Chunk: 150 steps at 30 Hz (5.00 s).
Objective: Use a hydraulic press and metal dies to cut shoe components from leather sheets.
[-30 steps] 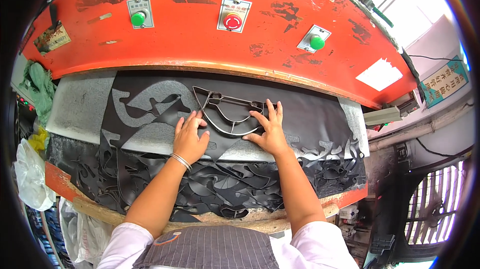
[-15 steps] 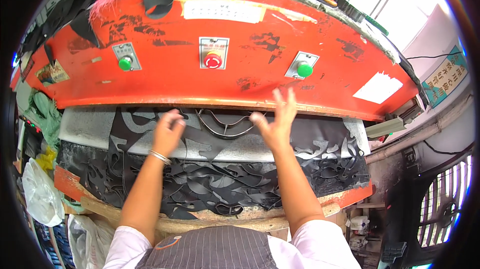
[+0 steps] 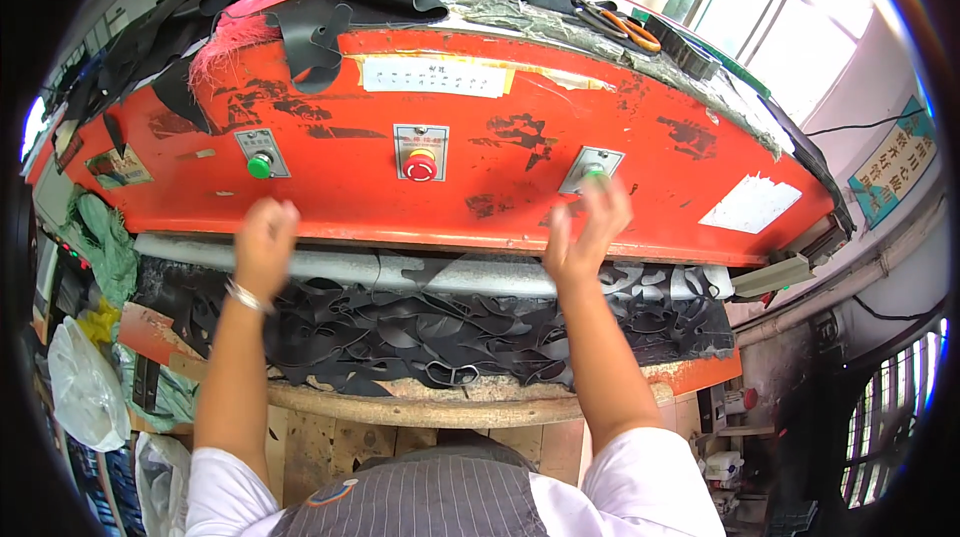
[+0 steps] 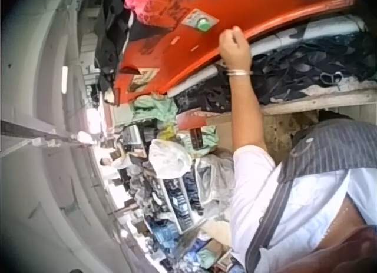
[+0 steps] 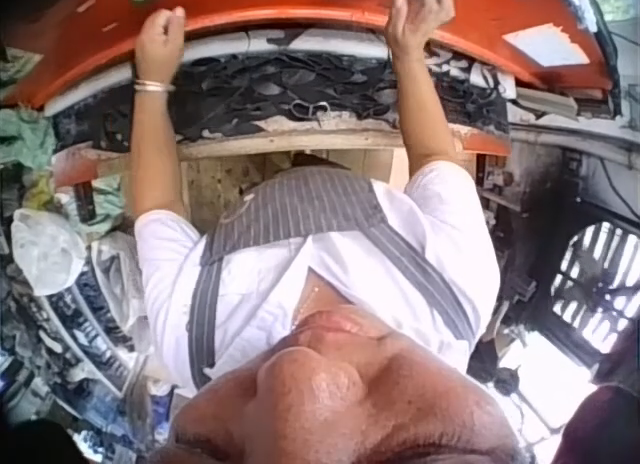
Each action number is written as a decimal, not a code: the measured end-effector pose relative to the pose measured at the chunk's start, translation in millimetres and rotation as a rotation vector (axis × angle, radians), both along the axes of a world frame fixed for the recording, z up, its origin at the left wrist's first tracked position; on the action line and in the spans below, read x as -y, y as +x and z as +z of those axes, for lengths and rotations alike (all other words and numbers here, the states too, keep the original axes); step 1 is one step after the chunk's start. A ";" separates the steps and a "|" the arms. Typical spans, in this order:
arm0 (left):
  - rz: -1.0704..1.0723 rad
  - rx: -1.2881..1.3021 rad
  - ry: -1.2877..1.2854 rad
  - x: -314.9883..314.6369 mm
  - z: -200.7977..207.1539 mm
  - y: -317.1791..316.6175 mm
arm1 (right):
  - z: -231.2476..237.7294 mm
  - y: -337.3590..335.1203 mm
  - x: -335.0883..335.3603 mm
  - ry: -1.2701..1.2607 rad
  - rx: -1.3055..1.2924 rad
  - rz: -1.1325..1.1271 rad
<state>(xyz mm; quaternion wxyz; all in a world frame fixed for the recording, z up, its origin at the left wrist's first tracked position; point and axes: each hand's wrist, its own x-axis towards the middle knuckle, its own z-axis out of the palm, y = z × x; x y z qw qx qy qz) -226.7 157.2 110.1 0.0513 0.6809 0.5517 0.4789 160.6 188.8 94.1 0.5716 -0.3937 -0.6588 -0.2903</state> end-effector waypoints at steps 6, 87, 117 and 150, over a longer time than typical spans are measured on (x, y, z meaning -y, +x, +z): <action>-0.424 -0.187 -0.471 142.9 -99.7 50.0 | -59.7 -13.7 148.4 -0.941 0.657 0.549; 0.068 -0.160 -0.330 -162.1 -141.0 160.1 | -110.7 142.0 -123.5 -1.162 0.319 0.266; 0.377 -0.036 0.471 -89.0 12.0 -25.7 | 51.5 36.7 -43.5 -0.619 -0.335 0.104; -0.439 -0.143 -0.829 -6.4 -37.4 145.2 | -65.0 53.7 108.5 -1.585 0.505 0.844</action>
